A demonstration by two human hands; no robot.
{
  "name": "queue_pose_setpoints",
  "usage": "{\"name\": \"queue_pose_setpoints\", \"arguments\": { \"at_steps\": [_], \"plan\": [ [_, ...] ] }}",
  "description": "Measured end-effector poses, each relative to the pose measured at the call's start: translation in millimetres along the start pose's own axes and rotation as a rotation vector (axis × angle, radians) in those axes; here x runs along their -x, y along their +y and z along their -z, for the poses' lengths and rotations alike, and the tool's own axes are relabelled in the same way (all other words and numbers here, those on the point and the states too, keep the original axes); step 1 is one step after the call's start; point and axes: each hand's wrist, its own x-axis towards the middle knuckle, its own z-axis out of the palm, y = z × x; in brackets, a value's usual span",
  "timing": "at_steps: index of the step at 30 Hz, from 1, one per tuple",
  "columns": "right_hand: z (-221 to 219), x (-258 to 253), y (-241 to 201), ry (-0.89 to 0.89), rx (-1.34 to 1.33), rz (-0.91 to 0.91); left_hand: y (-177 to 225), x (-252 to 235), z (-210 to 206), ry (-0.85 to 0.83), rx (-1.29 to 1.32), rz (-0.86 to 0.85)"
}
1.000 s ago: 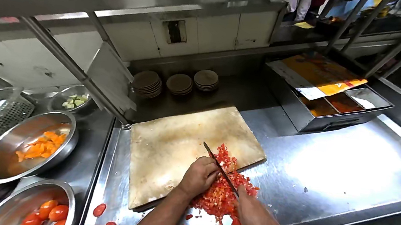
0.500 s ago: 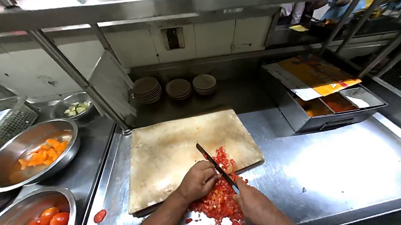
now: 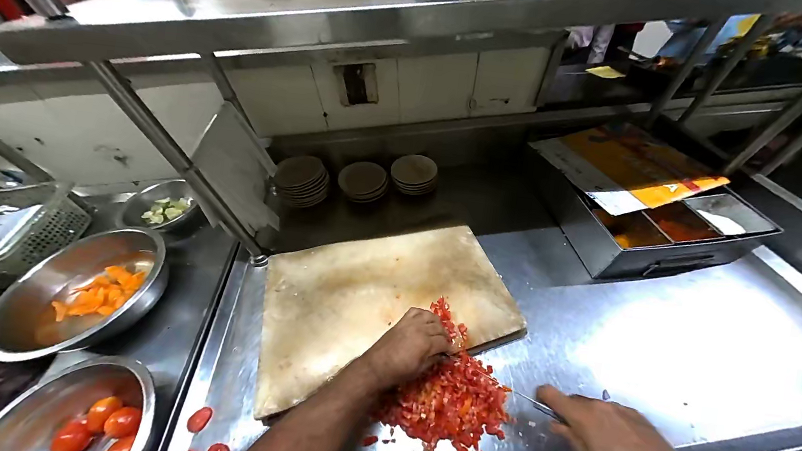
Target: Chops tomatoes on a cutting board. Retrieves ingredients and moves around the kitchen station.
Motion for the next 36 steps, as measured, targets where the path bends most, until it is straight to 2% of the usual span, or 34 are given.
{"name": "queue_pose_setpoints", "arguments": {
  "at_steps": [4, 6, 8, 10, 13, 16, 19, 22, 24, 26, 29, 33, 36],
  "plan": [
    [-13, 10, 70, 0.142, -0.130, 0.129, -14, 30, -8, 0.241, 0.095, 0.138],
    [-18, -1, 69, 0.191, -0.226, 0.087, -19, 44, -15, 0.408, 0.050, 0.253],
    [-24, -22, 49, 0.239, -0.287, 0.019, -21, 56, -19, 0.564, -0.018, 0.364],
    [-26, -45, 25, 0.255, -0.268, -0.047, -24, 68, -23, 0.647, -0.052, 0.463],
    [-21, -69, -5, 0.180, -0.175, -0.077, -26, 80, -27, 0.706, 0.001, 0.541],
    [-24, -75, -14, 0.112, -0.072, 0.066, -25, 80, -27, 0.775, 0.033, 0.562],
    [-38, -73, 3, 0.115, 0.021, 0.253, -25, 80, -28, 0.814, 0.040, 0.551],
    [-52, -68, 29, 0.176, 0.004, 0.397, -26, 78, -29, 0.821, 0.051, 0.545],
    [-50, -68, 34, 0.213, -0.070, 0.409, -26, 78, -29, 0.824, 0.059, 0.546],
    [-41, -72, 23, 0.261, -0.099, 0.344, -25, 78, -28, 0.817, 0.067, 0.547],
    [-31, -86, -2, 0.200, -0.012, 0.270, -23, 78, -27, 0.810, 0.078, 0.545],
    [-39, -84, 1, 0.125, 0.044, 0.439, -23, 79, -26, 0.825, 0.073, 0.553],
    [-54, -72, 35, 0.223, 0.004, 0.494, -21, 77, -24, 0.826, 0.078, 0.555]
  ]
}}
